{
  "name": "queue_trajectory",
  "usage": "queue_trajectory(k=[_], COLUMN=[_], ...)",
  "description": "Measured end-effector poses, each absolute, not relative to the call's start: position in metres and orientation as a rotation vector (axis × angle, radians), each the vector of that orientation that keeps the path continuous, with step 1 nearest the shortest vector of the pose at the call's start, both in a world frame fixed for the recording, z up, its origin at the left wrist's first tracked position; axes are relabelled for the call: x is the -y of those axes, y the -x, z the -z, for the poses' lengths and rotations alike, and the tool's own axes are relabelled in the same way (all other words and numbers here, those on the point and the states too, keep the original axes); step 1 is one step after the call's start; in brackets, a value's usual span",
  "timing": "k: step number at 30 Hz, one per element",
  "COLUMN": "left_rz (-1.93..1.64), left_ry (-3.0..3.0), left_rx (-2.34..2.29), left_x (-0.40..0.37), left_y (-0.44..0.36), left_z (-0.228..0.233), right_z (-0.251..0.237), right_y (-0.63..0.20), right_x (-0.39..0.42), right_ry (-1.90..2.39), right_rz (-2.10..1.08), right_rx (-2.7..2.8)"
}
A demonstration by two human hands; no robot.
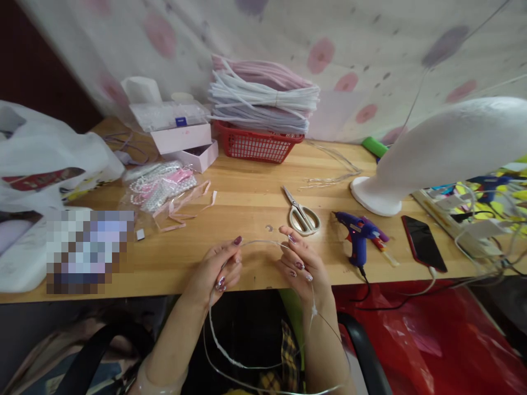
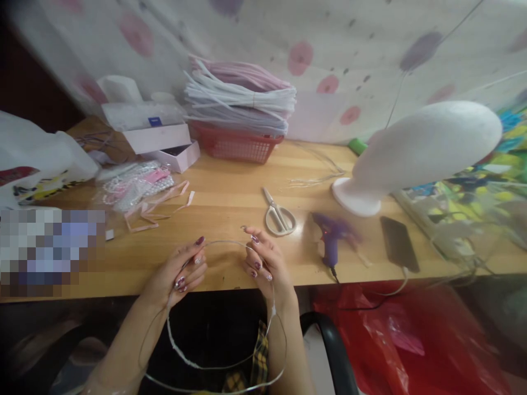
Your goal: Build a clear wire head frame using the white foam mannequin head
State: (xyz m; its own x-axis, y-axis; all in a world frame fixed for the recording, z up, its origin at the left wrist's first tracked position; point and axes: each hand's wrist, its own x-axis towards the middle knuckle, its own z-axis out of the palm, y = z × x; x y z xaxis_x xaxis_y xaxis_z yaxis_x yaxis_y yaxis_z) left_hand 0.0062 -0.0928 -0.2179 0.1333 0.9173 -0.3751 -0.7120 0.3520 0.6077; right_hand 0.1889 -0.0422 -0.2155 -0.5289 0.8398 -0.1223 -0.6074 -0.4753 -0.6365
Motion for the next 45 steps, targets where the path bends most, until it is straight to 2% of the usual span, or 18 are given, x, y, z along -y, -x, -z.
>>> queue_trajectory(k=[13, 19, 26, 35, 45], left_rz=[-1.217, -1.237, -1.281, -1.324, -1.447], left_ry=[-0.287, -0.288, -0.235, -0.141, -0.018], left_rx=[-0.761, -0.753, -0.744, -0.692, -0.585], left_x=[0.089, 0.087, 0.087, 0.087, 0.084], left_y=[-0.007, -0.011, -0.01, -0.006, -0.006], left_z=[0.218, 0.219, 0.221, 0.221, 0.217], right_z=[0.223, 0.221, 0.219, 0.212, 0.209], right_y=[-0.192, -0.187, -0.188, -0.188, -0.189], right_x=[0.042, 0.045, 0.051, 0.051, 0.051], right_ry=[0.437, 0.471, 0.471, 0.516, 0.492], right_rz=[-2.017, -1.856, -1.874, -1.7, -1.684], right_rx=[0.486, 0.387, 0.376, 0.33, 0.39])
